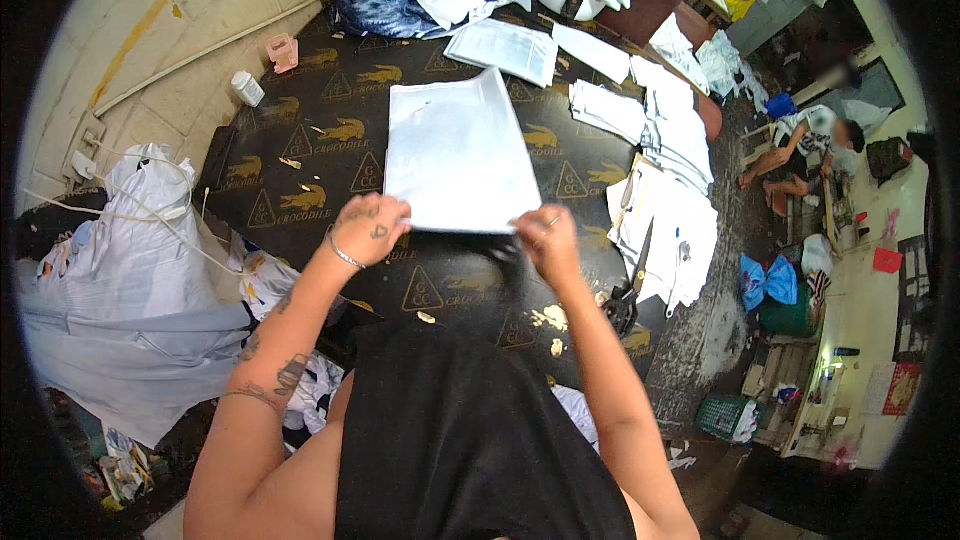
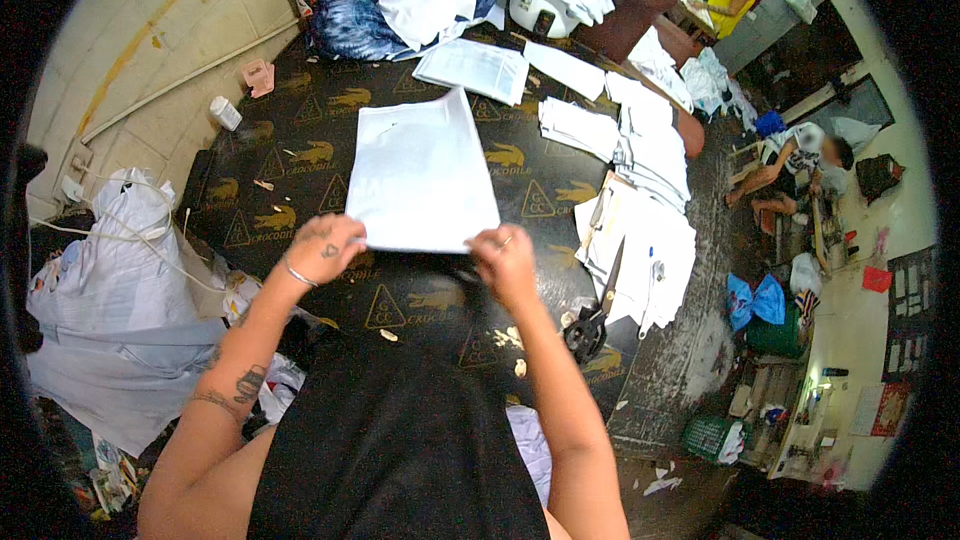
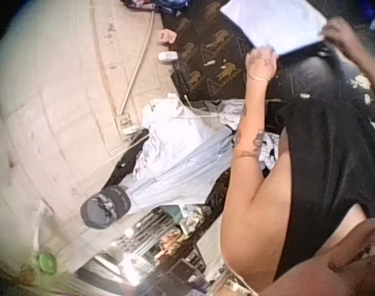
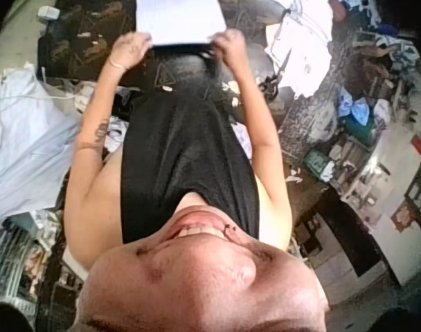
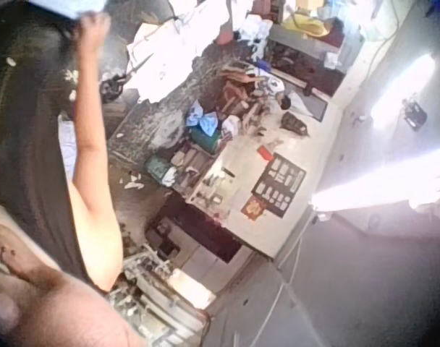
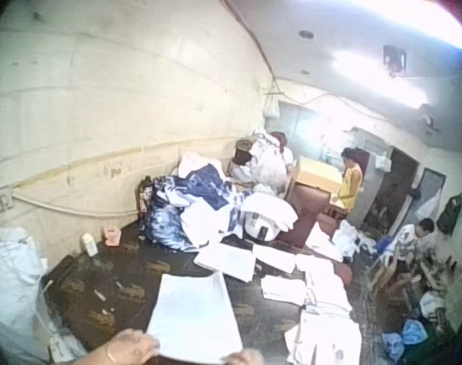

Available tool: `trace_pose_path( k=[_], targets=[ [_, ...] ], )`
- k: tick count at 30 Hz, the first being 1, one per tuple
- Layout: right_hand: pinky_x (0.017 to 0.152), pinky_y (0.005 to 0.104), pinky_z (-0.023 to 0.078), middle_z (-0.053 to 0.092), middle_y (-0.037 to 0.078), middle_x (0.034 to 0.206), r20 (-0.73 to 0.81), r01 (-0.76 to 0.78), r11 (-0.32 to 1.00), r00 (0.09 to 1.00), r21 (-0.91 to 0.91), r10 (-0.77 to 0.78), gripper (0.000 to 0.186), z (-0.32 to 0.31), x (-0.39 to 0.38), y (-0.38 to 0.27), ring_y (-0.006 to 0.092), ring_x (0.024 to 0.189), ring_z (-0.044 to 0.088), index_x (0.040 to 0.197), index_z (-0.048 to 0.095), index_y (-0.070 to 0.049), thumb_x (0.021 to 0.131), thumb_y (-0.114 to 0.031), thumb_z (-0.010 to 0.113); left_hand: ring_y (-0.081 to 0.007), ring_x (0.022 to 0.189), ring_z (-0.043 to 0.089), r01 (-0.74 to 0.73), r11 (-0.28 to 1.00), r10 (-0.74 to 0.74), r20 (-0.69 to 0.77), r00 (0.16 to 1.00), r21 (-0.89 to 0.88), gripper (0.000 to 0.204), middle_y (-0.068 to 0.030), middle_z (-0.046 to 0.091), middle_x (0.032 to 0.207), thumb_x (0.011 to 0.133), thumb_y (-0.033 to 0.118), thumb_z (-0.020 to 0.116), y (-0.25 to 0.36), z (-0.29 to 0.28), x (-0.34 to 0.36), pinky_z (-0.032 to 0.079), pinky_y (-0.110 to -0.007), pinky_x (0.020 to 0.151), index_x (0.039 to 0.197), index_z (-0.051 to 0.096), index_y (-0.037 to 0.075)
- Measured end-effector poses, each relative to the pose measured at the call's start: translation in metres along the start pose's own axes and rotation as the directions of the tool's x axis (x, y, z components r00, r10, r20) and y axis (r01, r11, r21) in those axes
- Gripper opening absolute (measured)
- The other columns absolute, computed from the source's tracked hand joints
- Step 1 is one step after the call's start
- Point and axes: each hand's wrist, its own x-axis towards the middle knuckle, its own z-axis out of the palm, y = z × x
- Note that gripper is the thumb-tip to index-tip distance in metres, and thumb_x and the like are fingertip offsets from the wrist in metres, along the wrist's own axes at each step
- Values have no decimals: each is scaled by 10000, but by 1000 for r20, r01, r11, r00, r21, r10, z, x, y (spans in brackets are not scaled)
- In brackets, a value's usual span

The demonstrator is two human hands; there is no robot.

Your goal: The person lays out a printed t-shirt on a table, writes on a clipboard, and then uses shears to cut a large white fabric sheet. The person folds the cut fabric and places it on the table.

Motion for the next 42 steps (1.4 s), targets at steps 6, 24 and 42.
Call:
trace_pose_path(
  k=[6,24,42],
  targets=[
    [1191,632,368,628,104,1305,222,-152,979,968,139,119,405,60,-135,-74,358,1284,561,1213,715,-152,824,-159,828,-395,1238,678,182,930,-354,651,671,318,354,-235,690,1336,1010,312,546,-30,88,-2,526,-506,1063,1243,731,120],
    [1224,561,373,507,165,1520,233,-270,962,939,39,254,666,54,-147,-94,404,1409,476,1425,613,-138,820,-335,812,-360,1133,682,-96,987,154,558,816,-132,195,-167,741,1074,954,200,620,-72,86,132,525,-459,999,1119,668,107],
    [1164,532,389,630,82,1335,195,-302,952,937,41,289,395,55,-116,-72,341,1329,530,1198,727,-128,811,-164,799,-372,1032,640,-172,871,311,246,918,-460,383,-188,651,1081,887,269,763,-42,124,38,508,-472,961,1195,662,64]
  ],
)
